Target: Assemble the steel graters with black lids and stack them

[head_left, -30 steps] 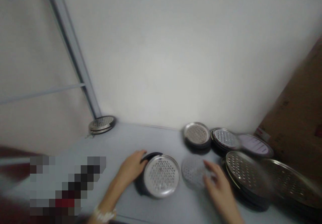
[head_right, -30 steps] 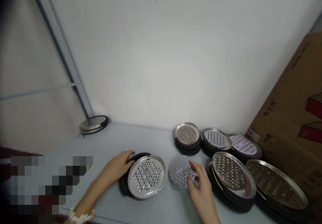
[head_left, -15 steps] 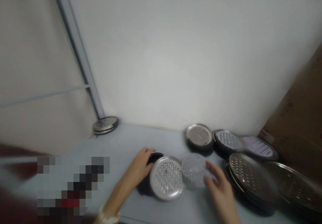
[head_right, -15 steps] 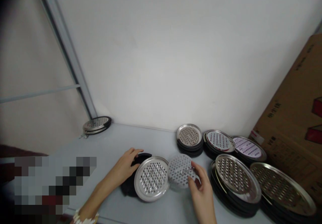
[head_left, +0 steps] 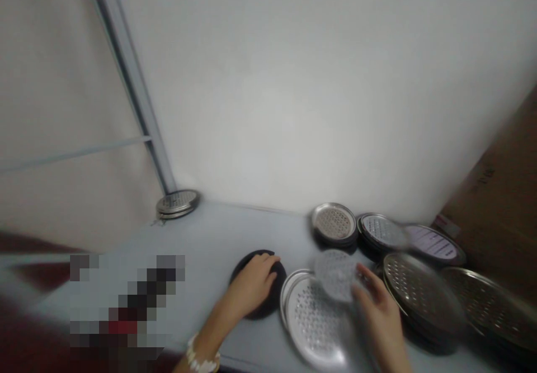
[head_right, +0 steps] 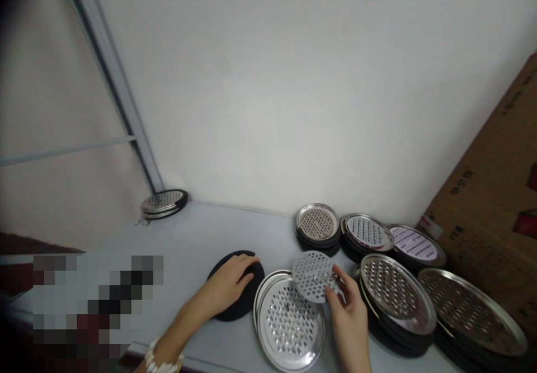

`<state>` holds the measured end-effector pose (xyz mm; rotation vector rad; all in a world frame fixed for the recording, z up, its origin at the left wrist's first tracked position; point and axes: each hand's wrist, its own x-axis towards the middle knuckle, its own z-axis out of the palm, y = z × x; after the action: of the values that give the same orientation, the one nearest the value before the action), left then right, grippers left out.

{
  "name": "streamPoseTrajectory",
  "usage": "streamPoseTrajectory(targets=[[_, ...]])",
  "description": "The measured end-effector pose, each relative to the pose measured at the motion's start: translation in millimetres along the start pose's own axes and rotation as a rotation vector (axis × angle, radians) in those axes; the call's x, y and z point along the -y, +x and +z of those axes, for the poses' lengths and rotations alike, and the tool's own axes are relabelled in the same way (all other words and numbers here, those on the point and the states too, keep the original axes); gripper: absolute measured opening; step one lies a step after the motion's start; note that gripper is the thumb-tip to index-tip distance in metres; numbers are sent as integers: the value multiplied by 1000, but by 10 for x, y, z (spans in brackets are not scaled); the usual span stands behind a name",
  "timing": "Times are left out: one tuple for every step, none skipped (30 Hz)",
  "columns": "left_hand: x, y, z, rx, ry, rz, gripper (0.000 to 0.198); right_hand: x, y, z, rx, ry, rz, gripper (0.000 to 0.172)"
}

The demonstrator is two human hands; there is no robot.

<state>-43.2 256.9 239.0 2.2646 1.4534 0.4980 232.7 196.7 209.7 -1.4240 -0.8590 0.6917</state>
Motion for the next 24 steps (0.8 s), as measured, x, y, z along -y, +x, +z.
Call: streamPoseTrajectory(targets=[[63,9,-9,-7,63,-8,40,8,5,-8,-4,-1,-6,63],[129,17,-21,-22,122,-28,40,15,11,-15,-7,-3,-10,63],[190,25,-34,-50,180,-65,40,21,17,-20,-11,-5,-13,63],[238,31,-47,-84,236,-113,41,26,23,-22,-18,-7,-16,63],[267,36,-62,-119,288,-158,41,31,28,-23,-23,-8,-17,63],[273,38,-74,-147,327,-190,41,35,33,-23,-30,-7,-20,62],[254,38,-84,-161,346,-200,40,39,36,-22,-33,-5,-24,61],[211,35,-87,-156,339,-184,40,42,38,-22,-35,-2,-29,60],[146,30,-82,-136,303,-148,38,44,38,-22,-36,-1,-36,60],[66,22,-66,-104,246,-102,35,44,38,-24,-35,-3,-44,59],[-22,12,-39,-67,175,-58,31,43,36,-26,-33,-7,-51,59],[-112,2,0,-29,99,-19,27,40,34,-29,-31,-13,-56,59],[-196,-8,48,9,34,5,24,36,32,-33,-26,-18,-61,58],[-267,-17,102,35,-3,11,22,31,29,-37,-23,-21,-66,58],[-323,-24,158,51,-16,5,21,27,27,-40,-19,-23,-71,57],[-362,-28,210,63,-7,-12,19,23,25,-44,-17,-24,-76,56],[-384,-29,255,69,14,-32,17,21,25,-48,-16,-26,-79,56],[-389,-26,286,75,32,-55,16,21,27,-53,-17,-27,-80,56],[-381,-20,300,76,37,-77,16,22,31,-59,-19,-28,-77,56],[-361,-11,297,73,28,-98,17,23,37,-68,-21,-28,-73,56],[-331,1,275,68,8,-117,19,24,46,-78,-22,-28,-73,57],[-293,14,235,63,-18,-135,19,23,56,-89,-25,-29,-77,57],[-247,28,181,59,-46,-152,19,20,67,-101,-29,-31,-85,56],[-193,42,116,55,-70,-165,19,14,77,-111,-31,-35,-96,55]])
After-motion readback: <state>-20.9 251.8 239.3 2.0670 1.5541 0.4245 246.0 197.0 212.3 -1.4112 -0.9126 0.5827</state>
